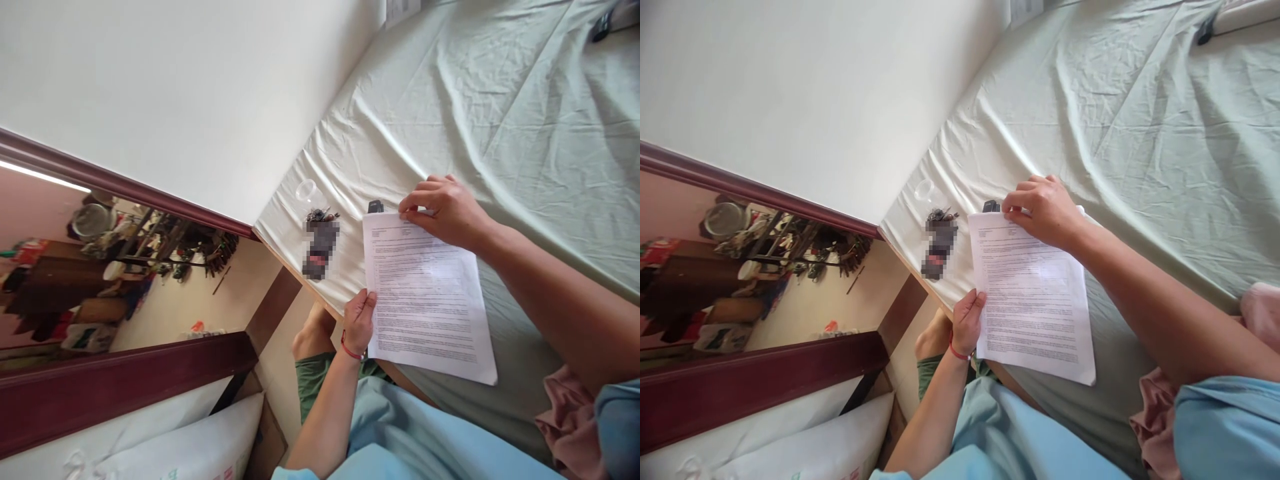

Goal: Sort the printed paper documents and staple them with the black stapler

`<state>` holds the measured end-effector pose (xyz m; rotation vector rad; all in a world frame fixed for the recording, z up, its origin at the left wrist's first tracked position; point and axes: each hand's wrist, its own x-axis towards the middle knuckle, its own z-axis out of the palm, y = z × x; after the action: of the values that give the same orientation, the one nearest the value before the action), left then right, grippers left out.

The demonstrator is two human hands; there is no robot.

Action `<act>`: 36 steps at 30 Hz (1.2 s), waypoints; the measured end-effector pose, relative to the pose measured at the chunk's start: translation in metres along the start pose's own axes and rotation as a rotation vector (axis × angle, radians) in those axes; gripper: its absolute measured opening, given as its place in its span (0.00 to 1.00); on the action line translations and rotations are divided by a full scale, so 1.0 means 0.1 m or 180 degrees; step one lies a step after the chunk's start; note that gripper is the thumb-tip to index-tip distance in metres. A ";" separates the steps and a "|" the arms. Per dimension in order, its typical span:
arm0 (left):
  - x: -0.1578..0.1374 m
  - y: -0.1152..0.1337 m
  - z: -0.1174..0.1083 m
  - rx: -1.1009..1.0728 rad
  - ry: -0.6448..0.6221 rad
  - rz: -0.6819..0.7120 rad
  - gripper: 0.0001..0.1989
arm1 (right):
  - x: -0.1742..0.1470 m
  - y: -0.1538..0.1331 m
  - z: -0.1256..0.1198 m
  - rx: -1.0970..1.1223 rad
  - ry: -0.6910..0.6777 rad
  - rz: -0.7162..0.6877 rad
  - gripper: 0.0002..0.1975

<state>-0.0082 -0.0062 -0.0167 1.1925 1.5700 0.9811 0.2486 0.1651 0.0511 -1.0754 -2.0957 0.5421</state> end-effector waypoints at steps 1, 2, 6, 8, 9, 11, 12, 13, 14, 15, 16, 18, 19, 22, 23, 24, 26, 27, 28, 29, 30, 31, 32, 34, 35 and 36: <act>0.00 0.00 0.00 -0.0012 0.0001 0.0008 0.29 | 0.00 -0.01 0.00 0.0006 0.0030 -0.0011 0.10; 0.00 -0.01 0.00 -0.0025 -0.0006 0.0012 0.29 | 0.00 -0.02 0.01 0.0012 0.0047 -0.0025 0.10; 0.00 -0.03 -0.01 -0.0069 -0.0012 -0.0048 0.29 | -0.01 -0.02 0.03 -0.0004 0.0052 -0.0085 0.11; -0.01 -0.03 0.00 -0.0106 -0.0015 -0.0071 0.29 | -0.01 -0.03 0.03 -0.0053 0.0060 -0.0133 0.12; -0.01 -0.03 0.00 -0.0119 -0.0018 -0.0066 0.29 | -0.01 -0.03 0.03 -0.0093 0.0080 -0.0169 0.12; -0.01 -0.01 0.00 -0.0124 -0.0019 -0.0044 0.28 | -0.01 -0.05 0.01 -0.0177 0.0115 -0.0259 0.13; -0.01 -0.01 0.01 -0.0120 -0.0018 -0.0040 0.27 | -0.01 -0.06 0.00 -0.0211 0.0115 -0.0307 0.13; -0.01 0.00 0.01 -0.0119 -0.0012 -0.0039 0.27 | -0.01 -0.07 -0.01 -0.0230 0.0088 -0.0354 0.13; 0.00 0.01 0.01 -0.0120 -0.0010 -0.0040 0.27 | -0.01 -0.08 -0.03 -0.0234 0.0037 -0.0399 0.13; 0.00 0.01 0.01 -0.0122 -0.0005 -0.0040 0.27 | -0.01 -0.09 -0.04 -0.0226 -0.0031 -0.0444 0.13; 0.00 0.00 0.02 -0.0126 0.0006 -0.0039 0.27 | -0.01 -0.09 -0.06 -0.0210 -0.0107 -0.0495 0.13; 0.01 -0.01 0.02 -0.0132 0.0038 -0.0041 0.27 | -0.01 -0.10 -0.09 -0.0153 -0.0294 -0.0622 0.12; 0.01 -0.02 0.01 -0.0138 0.0054 -0.0054 0.27 | -0.01 -0.11 -0.11 -0.0115 -0.0422 -0.0693 0.12; 0.01 -0.04 0.01 -0.0130 0.0047 -0.0090 0.27 | -0.01 -0.18 -0.17 0.0012 -0.0848 -0.0849 0.12; 0.01 -0.03 0.01 -0.0113 0.0037 -0.0095 0.27 | -0.02 -0.21 -0.19 0.0043 -0.0971 -0.0871 0.12; 0.01 -0.02 0.01 -0.0094 0.0037 -0.0097 0.28 | -0.03 -0.25 -0.21 0.0061 -0.1069 -0.0883 0.12; 0.01 0.02 0.01 -0.0042 0.0051 -0.0104 0.28 | -0.05 -0.32 -0.24 0.0048 -0.1228 -0.0883 0.12; 0.01 0.04 0.01 -0.0020 0.0057 -0.0110 0.29 | -0.05 -0.35 -0.25 0.0018 -0.1308 -0.0877 0.13; 0.00 0.05 0.02 0.0003 0.0058 -0.0117 0.29 | -0.06 -0.37 -0.27 -0.0023 -0.1386 -0.0870 0.13; 0.00 0.06 0.02 0.0021 0.0056 -0.0123 0.29 | -0.07 -0.39 -0.27 -0.0071 -0.1462 -0.0861 0.13; 0.00 0.07 0.02 0.0033 0.0061 -0.0126 0.30 | -0.08 -0.41 -0.28 -0.0115 -0.1527 -0.0850 0.13; 0.00 0.07 0.02 0.0043 0.0063 -0.0133 0.29 | -0.09 -0.42 -0.29 -0.0151 -0.1592 -0.0838 0.12; 0.00 0.06 0.02 0.0052 0.0070 -0.0139 0.29 | -0.10 -0.43 -0.30 -0.0166 -0.1660 -0.0835 0.12; 0.00 0.04 0.01 0.0077 0.0073 -0.0137 0.28 | -0.13 -0.46 -0.33 -0.0113 -0.1833 -0.0849 0.12; 0.00 0.03 0.01 0.0092 0.0063 -0.0124 0.27 | -0.14 -0.47 -0.34 -0.0045 -0.1935 -0.0861 0.12; 0.00 0.02 0.00 0.0111 0.0052 -0.0107 0.27 | -0.15 -0.49 -0.36 0.0038 -0.2040 -0.0871 0.11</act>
<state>-0.0075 -0.0056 -0.0149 1.1809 1.6210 0.9474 0.2556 0.1261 0.0997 -0.6304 -2.7283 0.8380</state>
